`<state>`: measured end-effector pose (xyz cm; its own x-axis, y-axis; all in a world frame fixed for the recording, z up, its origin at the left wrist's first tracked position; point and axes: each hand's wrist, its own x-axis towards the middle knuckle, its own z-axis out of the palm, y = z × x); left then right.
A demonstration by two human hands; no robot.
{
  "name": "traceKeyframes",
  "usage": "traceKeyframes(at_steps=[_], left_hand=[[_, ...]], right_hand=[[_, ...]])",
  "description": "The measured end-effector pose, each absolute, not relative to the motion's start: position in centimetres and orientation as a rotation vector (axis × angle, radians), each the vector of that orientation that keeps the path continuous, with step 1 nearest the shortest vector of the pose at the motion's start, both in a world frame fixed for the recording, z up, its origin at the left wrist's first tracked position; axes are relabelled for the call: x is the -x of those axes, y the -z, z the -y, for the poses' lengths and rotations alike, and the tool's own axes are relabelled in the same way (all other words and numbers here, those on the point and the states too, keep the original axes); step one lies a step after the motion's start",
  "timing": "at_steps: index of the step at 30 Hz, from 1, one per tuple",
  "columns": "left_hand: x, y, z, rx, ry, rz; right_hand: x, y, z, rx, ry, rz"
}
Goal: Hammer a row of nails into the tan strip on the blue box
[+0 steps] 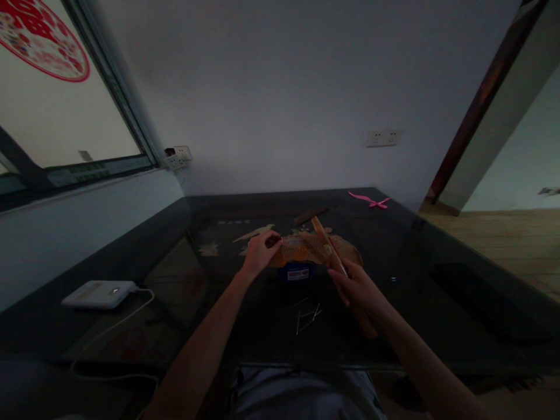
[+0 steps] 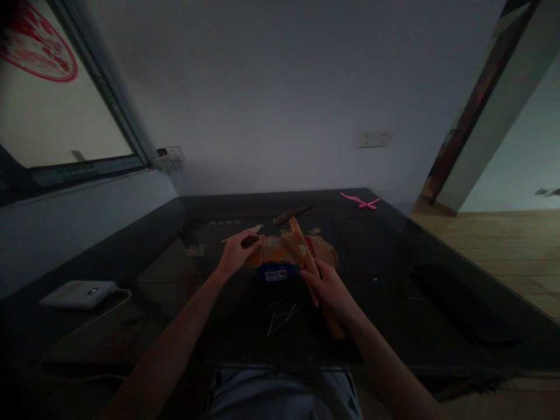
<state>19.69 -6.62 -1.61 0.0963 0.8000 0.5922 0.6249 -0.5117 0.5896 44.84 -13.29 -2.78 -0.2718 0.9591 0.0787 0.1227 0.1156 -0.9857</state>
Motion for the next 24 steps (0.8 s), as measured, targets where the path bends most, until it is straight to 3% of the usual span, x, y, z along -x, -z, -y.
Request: traceKeyframes(at_steps=[24], left_hand=[[-19.72,2.16,6.20,-2.154,-1.387,-1.437]], right_hand=[[-44.71,2.51,13.54,1.160,-1.239,1.632]])
